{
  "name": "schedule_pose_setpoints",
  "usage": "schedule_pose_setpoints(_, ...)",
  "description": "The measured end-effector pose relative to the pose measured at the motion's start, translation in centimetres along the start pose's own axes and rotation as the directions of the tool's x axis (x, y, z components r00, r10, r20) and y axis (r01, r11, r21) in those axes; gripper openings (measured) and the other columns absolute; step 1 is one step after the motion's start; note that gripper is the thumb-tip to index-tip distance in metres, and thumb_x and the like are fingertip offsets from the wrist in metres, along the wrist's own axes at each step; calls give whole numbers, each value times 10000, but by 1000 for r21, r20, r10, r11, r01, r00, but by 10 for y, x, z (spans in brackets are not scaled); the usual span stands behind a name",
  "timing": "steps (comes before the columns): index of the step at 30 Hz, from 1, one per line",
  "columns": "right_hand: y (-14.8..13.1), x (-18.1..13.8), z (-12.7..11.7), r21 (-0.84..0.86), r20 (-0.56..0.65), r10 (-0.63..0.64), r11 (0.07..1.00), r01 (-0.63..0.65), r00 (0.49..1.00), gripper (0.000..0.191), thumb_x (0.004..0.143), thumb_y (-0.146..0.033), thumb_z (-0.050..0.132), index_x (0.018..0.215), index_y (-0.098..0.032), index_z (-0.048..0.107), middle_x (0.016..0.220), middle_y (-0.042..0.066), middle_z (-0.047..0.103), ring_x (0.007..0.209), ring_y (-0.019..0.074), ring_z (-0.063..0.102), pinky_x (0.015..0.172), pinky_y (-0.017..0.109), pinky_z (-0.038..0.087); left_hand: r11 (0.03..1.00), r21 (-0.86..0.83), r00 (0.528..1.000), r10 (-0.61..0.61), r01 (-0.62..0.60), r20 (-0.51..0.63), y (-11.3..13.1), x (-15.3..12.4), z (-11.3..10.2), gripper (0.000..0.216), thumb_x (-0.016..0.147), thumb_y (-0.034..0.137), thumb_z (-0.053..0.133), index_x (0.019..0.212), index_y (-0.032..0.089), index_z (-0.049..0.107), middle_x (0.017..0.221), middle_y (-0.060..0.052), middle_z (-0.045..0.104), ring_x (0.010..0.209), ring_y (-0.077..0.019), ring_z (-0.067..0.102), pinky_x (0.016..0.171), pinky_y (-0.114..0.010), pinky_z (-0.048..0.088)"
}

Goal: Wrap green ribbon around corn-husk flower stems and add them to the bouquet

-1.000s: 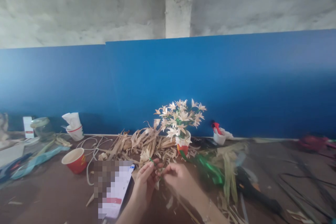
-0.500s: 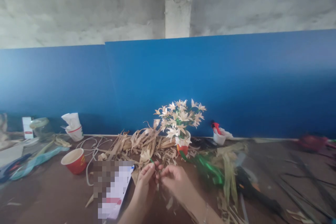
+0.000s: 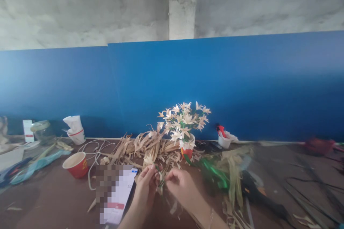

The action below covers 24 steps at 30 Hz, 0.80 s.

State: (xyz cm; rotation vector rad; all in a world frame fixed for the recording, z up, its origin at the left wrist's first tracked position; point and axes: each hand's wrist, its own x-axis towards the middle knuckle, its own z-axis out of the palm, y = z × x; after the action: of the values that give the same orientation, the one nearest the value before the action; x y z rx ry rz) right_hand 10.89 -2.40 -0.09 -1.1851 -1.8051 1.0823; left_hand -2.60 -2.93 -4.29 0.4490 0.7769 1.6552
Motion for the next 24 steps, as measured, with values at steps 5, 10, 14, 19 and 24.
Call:
schedule_pose_setpoints(5, 6, 1, 1, -13, -2, -41, 999, 41, 999, 136, 631, -117, 468, 609, -156, 597, 549, -19, 564, 551, 117, 516, 527, 212, 400, 1000, 21, 1000, -10, 10, 2, -1, 0, 0, 210, 594, 250, 783, 674, 124, 635, 672, -23, 677, 487, -47, 536, 486, -134, 438)
schedule_pose_setpoints(10, 6, 0, 0, -33, 5, -48, 998, 48, 999, 143, 627, -103, 461, 598, -158, 590, 538, -21, 555, 538, 112, 508, 505, 206, 388, 999, -10, 999, -43, 42, -33, 0, -2, 3, 246, 571, 258, 799, 680, 118, 629, 663, -28, 674, 477, -42, 521, 470, -130, 436)
schedule_pose_setpoints(14, 3, -1, -1, -43, 11, -36, 998, 37, 999, 139, 620, -103, 468, 584, -162, 589, 531, -26, 550, 526, 110, 505, 495, 205, 382, 998, -42, 998, -47, 45, -29, 0, 0, 2, 240, 569, 236, 799, 697, 118, 633, 668, -27, 673, 486, -46, 532, 446, -121, 427)
schedule_pose_setpoints(19, -2, -1, -2, -29, 18, -18, 999, 18, 1000, 143, 612, -96, 467, 570, -163, 587, 513, -29, 538, 515, 107, 502, 486, 200, 383, 999, -27, 999, -38, 38, -23, -1, 0, 0, 238, 568, 243, 797, 685, 119, 631, 656, -26, 671, 484, -51, 536, 480, -138, 456)
schedule_pose_setpoints(24, 0, -1, -1, -32, 27, 13, 999, -12, 1000, 151, 614, -96, 467, 585, -159, 602, 518, -29, 548, 504, 101, 498, 468, 187, 374, 1000, -5, 1000, -23, 23, 5, -1, -1, -1, 220, 590, 252, 785, 669, 117, 629, 645, -20, 662, 483, -53, 539, 480, -140, 452)
